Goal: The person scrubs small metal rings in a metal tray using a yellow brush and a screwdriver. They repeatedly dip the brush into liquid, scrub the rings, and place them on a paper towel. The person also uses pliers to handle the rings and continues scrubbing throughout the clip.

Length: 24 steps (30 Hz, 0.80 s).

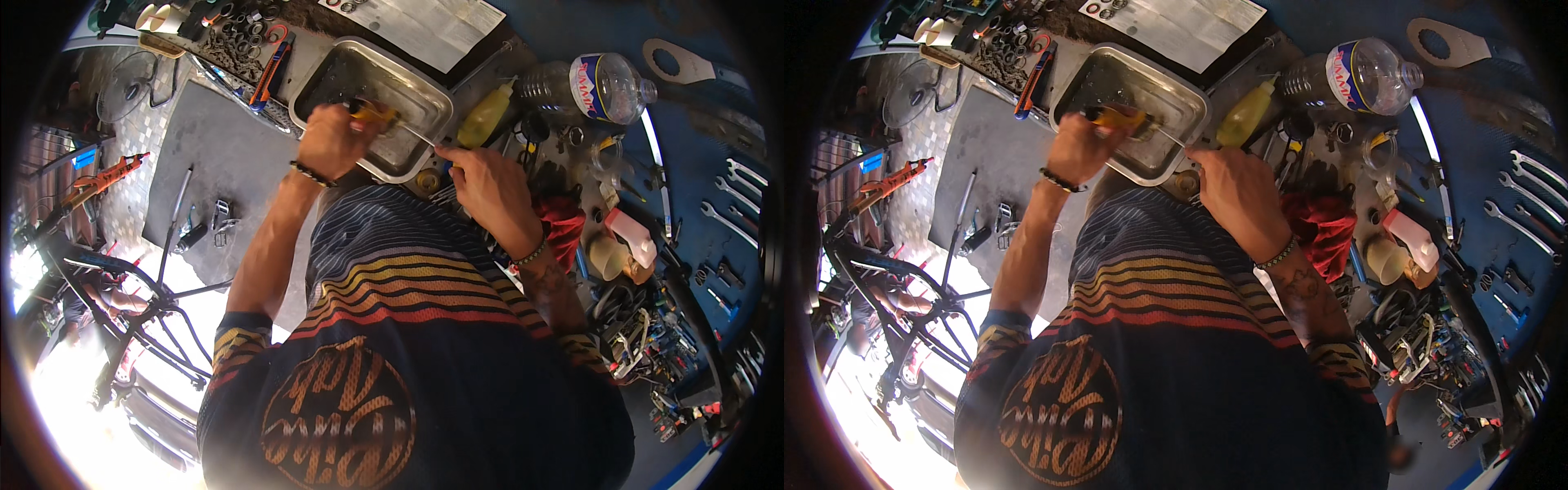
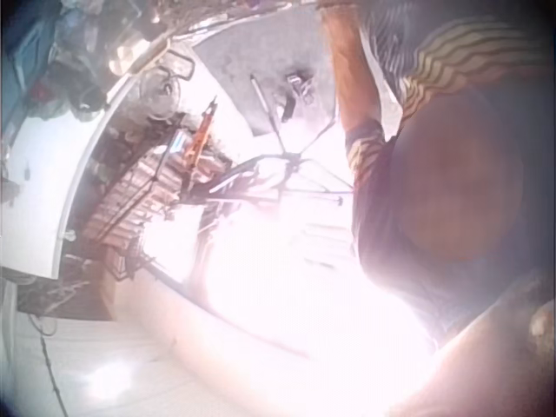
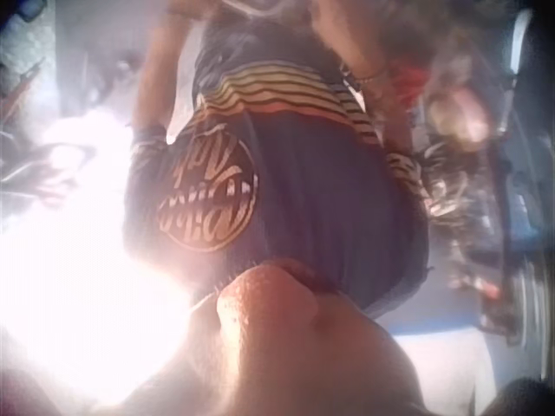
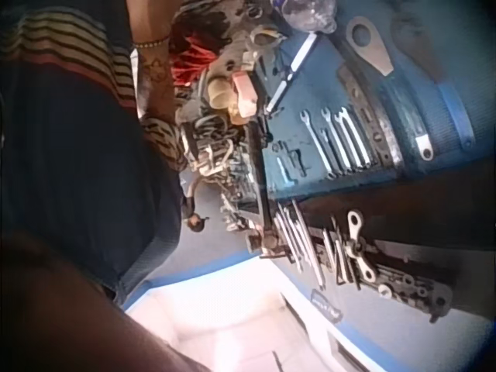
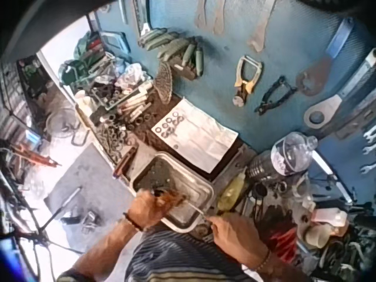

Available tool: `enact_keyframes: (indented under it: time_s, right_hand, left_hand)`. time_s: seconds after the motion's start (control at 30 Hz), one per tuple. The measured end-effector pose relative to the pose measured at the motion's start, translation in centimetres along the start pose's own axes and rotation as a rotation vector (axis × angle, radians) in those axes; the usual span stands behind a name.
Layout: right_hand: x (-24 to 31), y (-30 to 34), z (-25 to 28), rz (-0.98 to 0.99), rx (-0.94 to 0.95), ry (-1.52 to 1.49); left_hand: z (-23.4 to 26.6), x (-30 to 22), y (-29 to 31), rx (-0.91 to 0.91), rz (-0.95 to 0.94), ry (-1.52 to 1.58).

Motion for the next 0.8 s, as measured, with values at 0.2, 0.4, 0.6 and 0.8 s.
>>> enact_keyframes:
  time_s: [0.2, 0.4, 0.6, 0.8]
  right_hand:
    - [0.1, 0.9, -0.5, 0.004, -0.03, 0.033]
    - [-0.3, 0.2, -0.1, -0.005, -0.075, 0.061]
    - [-0.1, 0.2, -0.6, 0.035, -0.046, 0.036]
    - [-0.1, 0.7, -0.3, 0.028, -0.06, 0.05]
  left_hand:
    - [-1.4, -1.4, -2.0, -0.004, 0.013, -0.109]
    - [-0.5, -0.1, -2.0, 0.028, 0.16, -0.056]
    - [0.0, -1.2, -1.9, -0.036, 0.026, -0.003]
    - [-0.6, -1.1, -2.7, -0.018, 0.005, -0.117]
Point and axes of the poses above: each hand's wrist, its own y-axis away from the middle knuckle, its own z-axis out of the back of the hand, x = y × z, the point moved 7 cm from there along -y, towards the middle knuckle, and after that the axes turned 12 degrees about -x, right-handed, at the moved point
